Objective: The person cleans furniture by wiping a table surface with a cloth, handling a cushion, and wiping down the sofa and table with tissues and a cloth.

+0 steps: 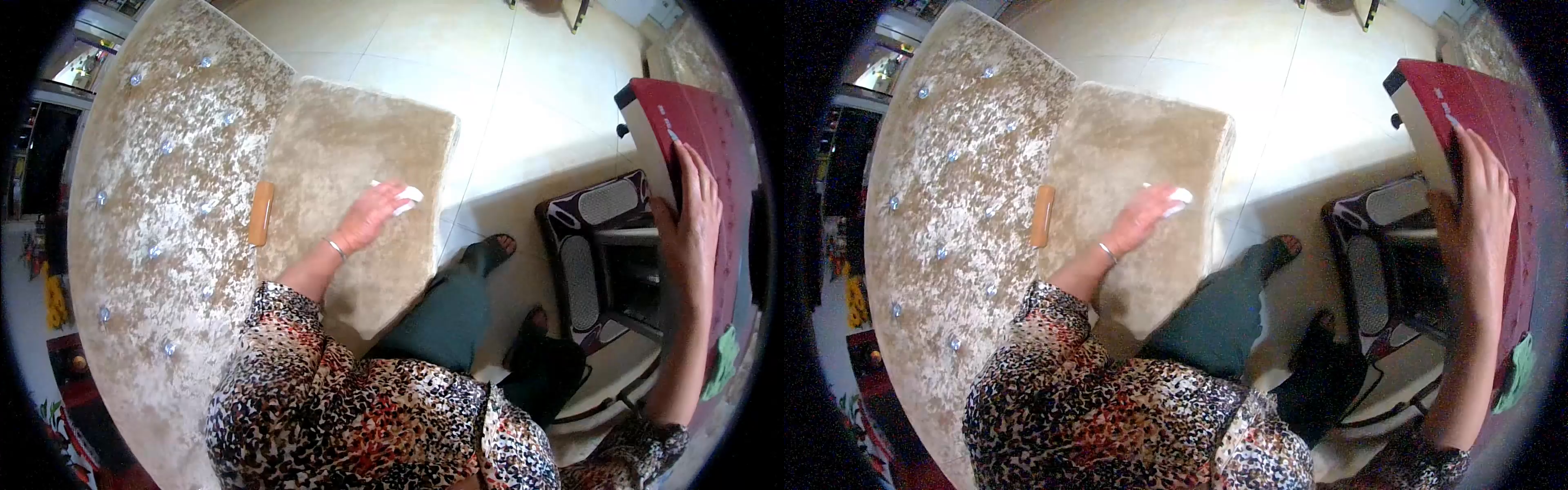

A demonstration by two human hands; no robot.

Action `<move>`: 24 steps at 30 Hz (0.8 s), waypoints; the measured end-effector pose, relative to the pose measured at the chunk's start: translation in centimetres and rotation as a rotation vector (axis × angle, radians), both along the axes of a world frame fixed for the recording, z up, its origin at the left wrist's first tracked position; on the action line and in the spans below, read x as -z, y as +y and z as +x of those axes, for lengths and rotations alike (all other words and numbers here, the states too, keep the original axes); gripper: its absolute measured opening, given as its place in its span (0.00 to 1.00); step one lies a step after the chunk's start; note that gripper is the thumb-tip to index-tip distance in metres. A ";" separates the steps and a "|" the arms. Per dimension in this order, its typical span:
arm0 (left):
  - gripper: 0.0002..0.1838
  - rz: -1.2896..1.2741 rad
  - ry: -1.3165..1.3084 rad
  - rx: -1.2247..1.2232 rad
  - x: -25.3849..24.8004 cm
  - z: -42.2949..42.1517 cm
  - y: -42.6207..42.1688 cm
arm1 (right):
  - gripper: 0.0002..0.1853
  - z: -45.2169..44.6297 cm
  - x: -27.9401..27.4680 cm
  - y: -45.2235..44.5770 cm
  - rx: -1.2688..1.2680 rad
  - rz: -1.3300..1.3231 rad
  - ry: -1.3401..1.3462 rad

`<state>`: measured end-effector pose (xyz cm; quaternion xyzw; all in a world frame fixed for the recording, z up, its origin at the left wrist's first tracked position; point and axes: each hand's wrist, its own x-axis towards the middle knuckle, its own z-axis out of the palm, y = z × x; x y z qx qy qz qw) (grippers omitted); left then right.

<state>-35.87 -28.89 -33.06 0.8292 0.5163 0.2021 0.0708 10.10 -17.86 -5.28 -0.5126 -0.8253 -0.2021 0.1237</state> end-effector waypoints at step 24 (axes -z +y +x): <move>0.23 -0.040 -0.030 -0.609 3.9 -2.9 -0.4 | 0.38 -1.0 -2.0 -1.3 -0.042 -0.048 0.136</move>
